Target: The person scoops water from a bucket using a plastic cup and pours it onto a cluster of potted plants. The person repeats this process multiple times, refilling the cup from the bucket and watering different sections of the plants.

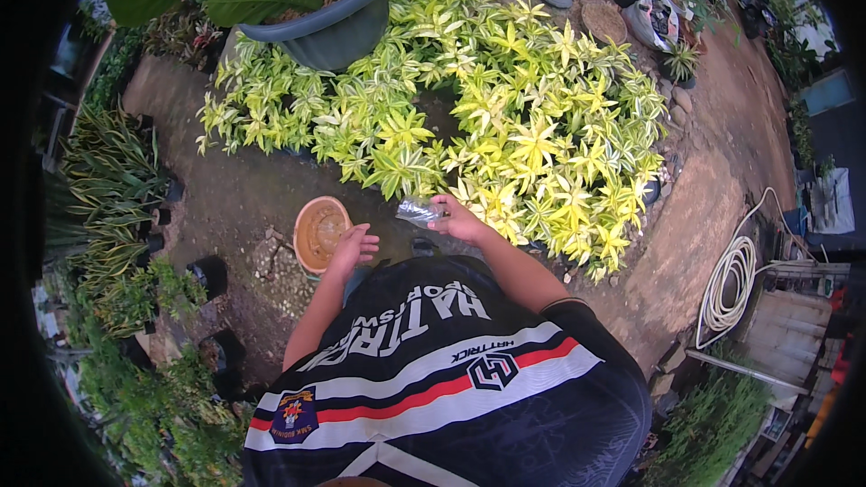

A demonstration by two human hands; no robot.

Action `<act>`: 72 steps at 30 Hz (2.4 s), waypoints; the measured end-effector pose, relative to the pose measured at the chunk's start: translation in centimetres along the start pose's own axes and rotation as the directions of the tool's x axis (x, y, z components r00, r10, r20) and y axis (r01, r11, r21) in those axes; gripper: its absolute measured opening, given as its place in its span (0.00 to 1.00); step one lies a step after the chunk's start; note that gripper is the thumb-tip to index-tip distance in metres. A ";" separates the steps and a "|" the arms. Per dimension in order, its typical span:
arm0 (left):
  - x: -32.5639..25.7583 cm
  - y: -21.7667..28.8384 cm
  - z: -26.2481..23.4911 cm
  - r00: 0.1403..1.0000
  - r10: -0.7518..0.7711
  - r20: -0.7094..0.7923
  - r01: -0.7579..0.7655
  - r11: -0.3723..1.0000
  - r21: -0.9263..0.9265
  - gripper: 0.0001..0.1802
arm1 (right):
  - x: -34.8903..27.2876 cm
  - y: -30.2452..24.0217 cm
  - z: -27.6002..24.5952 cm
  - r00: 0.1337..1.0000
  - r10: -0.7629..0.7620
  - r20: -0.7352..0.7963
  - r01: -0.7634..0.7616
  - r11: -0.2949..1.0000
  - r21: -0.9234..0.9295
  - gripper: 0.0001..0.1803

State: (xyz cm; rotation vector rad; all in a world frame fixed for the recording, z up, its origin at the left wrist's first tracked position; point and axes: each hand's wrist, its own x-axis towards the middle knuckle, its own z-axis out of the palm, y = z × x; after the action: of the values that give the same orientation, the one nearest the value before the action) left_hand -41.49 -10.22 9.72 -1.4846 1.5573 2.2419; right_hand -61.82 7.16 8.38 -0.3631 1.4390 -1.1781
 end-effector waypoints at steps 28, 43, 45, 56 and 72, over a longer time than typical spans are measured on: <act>-6.6 -5.8 -8.8 0.986 0.101 -0.135 -0.121 0.981 -0.150 0.15 | 3.3 -3.9 17.8 0.902 0.375 0.213 -0.213 0.817 -0.536 0.35; -1.8 -21.3 -18.7 0.858 -0.436 -0.272 0.074 0.628 -0.775 0.24 | 5.7 2.3 18.2 0.853 0.516 0.082 -0.474 0.830 -0.294 0.32; -1.0 -25.6 -19.9 0.812 -0.556 -0.179 0.202 0.556 -0.806 0.23 | 6.2 3.5 17.5 0.854 0.520 0.011 -0.479 0.795 -0.373 0.33; 5.6 -35.7 -22.1 0.694 -0.652 -0.306 0.183 0.570 -0.801 0.14 | 9.7 10.8 17.2 0.921 0.382 -0.081 -0.294 0.543 -0.786 0.39; 11.1 -39.6 -23.8 0.689 -0.671 -0.274 0.125 0.482 -0.867 0.17 | 19.2 15.8 14.4 0.900 0.385 -0.204 -0.416 0.617 -0.668 0.40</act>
State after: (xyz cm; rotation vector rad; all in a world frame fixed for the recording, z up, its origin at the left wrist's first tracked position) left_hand -11.57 -13.21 -27.11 -2.6136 -0.1091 2.3122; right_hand -48.04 -7.22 -12.39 -0.4982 1.8590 -0.2229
